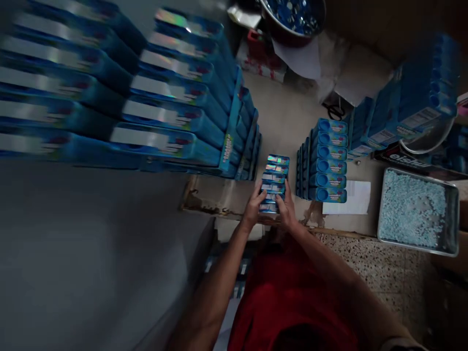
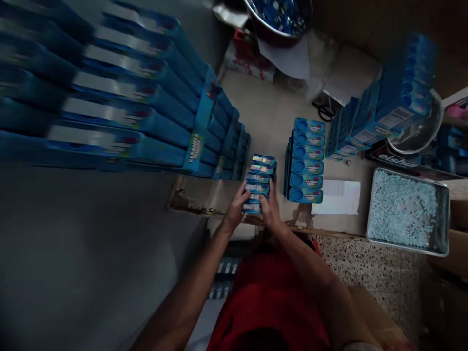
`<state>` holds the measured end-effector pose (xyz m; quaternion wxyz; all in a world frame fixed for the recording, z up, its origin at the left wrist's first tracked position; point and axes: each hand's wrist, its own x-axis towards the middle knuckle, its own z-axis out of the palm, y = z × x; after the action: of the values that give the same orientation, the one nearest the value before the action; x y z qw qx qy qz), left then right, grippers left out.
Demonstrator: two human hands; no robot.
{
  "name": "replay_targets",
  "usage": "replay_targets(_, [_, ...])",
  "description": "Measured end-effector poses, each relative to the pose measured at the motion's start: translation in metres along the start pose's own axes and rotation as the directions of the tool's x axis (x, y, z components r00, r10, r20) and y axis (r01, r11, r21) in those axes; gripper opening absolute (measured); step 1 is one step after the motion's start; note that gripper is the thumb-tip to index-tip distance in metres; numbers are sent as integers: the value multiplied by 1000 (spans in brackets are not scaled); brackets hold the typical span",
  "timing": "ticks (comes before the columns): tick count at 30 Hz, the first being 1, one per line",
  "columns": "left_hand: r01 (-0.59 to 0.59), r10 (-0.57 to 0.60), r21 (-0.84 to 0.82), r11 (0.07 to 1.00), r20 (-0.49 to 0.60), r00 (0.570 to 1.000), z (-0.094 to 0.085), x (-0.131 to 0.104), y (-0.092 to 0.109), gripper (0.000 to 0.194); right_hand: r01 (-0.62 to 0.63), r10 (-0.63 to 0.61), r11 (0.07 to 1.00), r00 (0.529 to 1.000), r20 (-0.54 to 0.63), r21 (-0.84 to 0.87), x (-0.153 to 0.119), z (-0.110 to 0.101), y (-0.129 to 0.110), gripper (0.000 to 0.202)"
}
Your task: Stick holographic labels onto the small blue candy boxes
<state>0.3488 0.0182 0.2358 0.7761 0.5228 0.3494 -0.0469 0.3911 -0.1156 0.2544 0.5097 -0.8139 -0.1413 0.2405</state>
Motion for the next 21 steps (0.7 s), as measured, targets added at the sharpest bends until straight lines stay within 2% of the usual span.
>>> replay_targets(3, [-39, 50, 144, 989, -73, 996, -5, 22, -12, 82, -108, 108, 994, 994, 5, -8, 14, 5, 18, 74])
replay_targets(5, [-90, 134, 252, 963, -162, 978, -4, 15, -11, 82, -95, 96, 995, 994, 59, -26, 3, 1, 27, 76])
replay_targets(7, [-138, 264, 394, 909, -288, 920, 1, -10, -8, 78, -29, 37, 997, 992, 123, -67, -26, -14, 37, 72])
replay_targets(9, [-176, 447, 586, 791, -358, 819, 12, -51, -10, 69, 36, -13, 989, 988, 156, -146, -66, -42, 48, 50])
replay_targets(10, [-207, 539, 676, 707, -326, 777, 21, -73, -15, 60, 34, -5, 976, 991, 135, -215, -85, -63, 55, 36])
replay_targets(11, [-265, 605, 733, 626, -243, 758, 34, -94, -22, 47, -2, 23, 959, 997, 71, -284, -100, -86, 63, 27])
replay_targets(12, [-357, 636, 747, 560, -112, 763, 51, -112, -31, 32, -71, 64, 939, 997, -33, -335, -110, -113, 71, 25])
replay_targets(13, [-473, 623, 713, 518, 64, 780, 74, -124, -41, 19, -163, 102, 914, 979, -179, -371, -114, -142, 79, 27])
replay_targets(14, [-579, 569, 643, 501, 260, 781, 101, -128, -51, 14, -244, 116, 884, 941, -317, -399, -111, -172, 87, 29])
replay_targets(15, [-655, 493, 568, 498, 436, 753, 131, -125, -58, 18, -276, 99, 855, 918, -384, -439, -103, -200, 95, 30])
replay_targets(16, [-704, 424, 519, 485, 564, 708, 164, -114, -63, 24, -282, 70, 827, 910, -409, -487, -92, -226, 102, 32])
replay_targets(17, [-733, 378, 511, 449, 634, 674, 198, -96, -64, 30, -291, 51, 795, 906, -420, -533, -79, -249, 109, 36])
replay_targets(18, [-718, 343, 562, 410, 635, 693, 231, -73, -63, 36, -303, 46, 759, 908, -416, -577, -66, -268, 116, 40])
replay_targets(20, [-645, 288, 705, 296, 578, 764, 289, -19, -53, 38, -329, 64, 689, 915, -398, -646, -46, -296, 129, 47])
replay_targets(21, [-588, 265, 775, 229, 532, 804, 311, 8, -48, 39, -339, 80, 660, 919, -386, -670, -40, -306, 135, 49])
